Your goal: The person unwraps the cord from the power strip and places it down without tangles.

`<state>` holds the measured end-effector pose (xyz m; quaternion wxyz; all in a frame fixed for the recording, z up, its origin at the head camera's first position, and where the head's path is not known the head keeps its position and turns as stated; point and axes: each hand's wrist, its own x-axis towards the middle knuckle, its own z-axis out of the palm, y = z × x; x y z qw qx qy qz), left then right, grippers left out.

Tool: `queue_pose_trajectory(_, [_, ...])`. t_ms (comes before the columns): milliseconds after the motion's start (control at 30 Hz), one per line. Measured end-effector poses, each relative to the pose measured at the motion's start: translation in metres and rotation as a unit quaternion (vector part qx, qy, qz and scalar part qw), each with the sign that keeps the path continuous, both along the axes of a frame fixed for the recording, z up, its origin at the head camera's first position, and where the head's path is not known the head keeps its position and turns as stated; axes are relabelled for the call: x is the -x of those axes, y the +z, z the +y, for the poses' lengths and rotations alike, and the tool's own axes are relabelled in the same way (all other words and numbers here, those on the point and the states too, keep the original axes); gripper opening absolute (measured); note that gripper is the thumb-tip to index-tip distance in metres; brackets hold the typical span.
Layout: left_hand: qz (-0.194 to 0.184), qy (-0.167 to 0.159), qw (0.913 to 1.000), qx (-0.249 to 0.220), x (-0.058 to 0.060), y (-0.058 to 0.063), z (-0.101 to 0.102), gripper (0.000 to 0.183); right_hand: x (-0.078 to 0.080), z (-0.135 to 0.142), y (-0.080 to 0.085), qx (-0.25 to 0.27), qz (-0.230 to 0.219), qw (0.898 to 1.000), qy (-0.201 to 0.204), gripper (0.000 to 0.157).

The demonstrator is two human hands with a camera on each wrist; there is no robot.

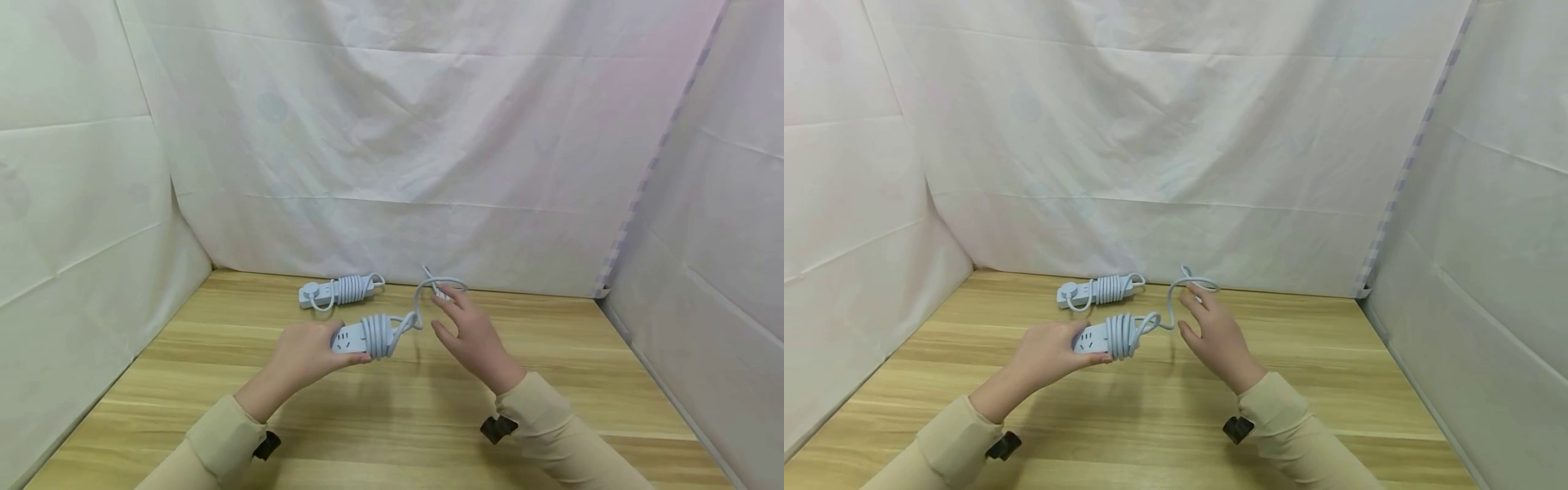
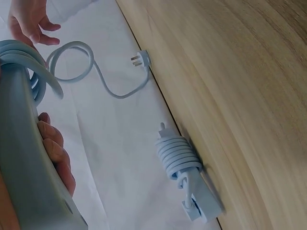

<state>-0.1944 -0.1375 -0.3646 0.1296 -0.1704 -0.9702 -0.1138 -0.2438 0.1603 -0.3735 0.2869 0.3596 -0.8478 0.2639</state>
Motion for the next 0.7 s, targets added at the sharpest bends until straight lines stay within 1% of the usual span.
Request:
queue_pose_trajectory(100, [0.003,-0.004,1.0000,-0.004,-0.001,0.002,0.001,0.063,-0.002,-0.005,-0.002,-0.007,-0.002,1.000,0.019,0.046])
queue_pose_trajectory(233, [0.006,-0.008,0.9999,-0.014,-0.002,0.004,0.003,0.062,-0.004,-0.012,-0.004,-0.016,-0.017,0.998,0.054,0.045])
queue_pose_trajectory(333, [0.006,-0.010,0.9997,-0.022,-0.002,0.005,0.005,0.062,-0.006,-0.018,-0.005,-0.020,-0.025,0.996,0.078,0.041])
queue_pose_trajectory(400, [0.008,-0.014,0.9995,-0.027,-0.003,0.005,0.006,0.062,-0.007,-0.022,-0.005,-0.026,-0.028,0.996,0.086,0.042])
queue_pose_trajectory(533, [0.021,-0.026,0.9988,-0.035,-0.005,0.007,0.009,0.062,-0.010,-0.029,-0.007,-0.044,-0.046,0.994,0.092,0.047])
queue_pose_trajectory(700, [0.050,-0.046,0.9973,-0.027,-0.008,0.009,0.013,0.062,-0.014,-0.037,-0.009,-0.054,-0.094,0.988,0.108,0.054])
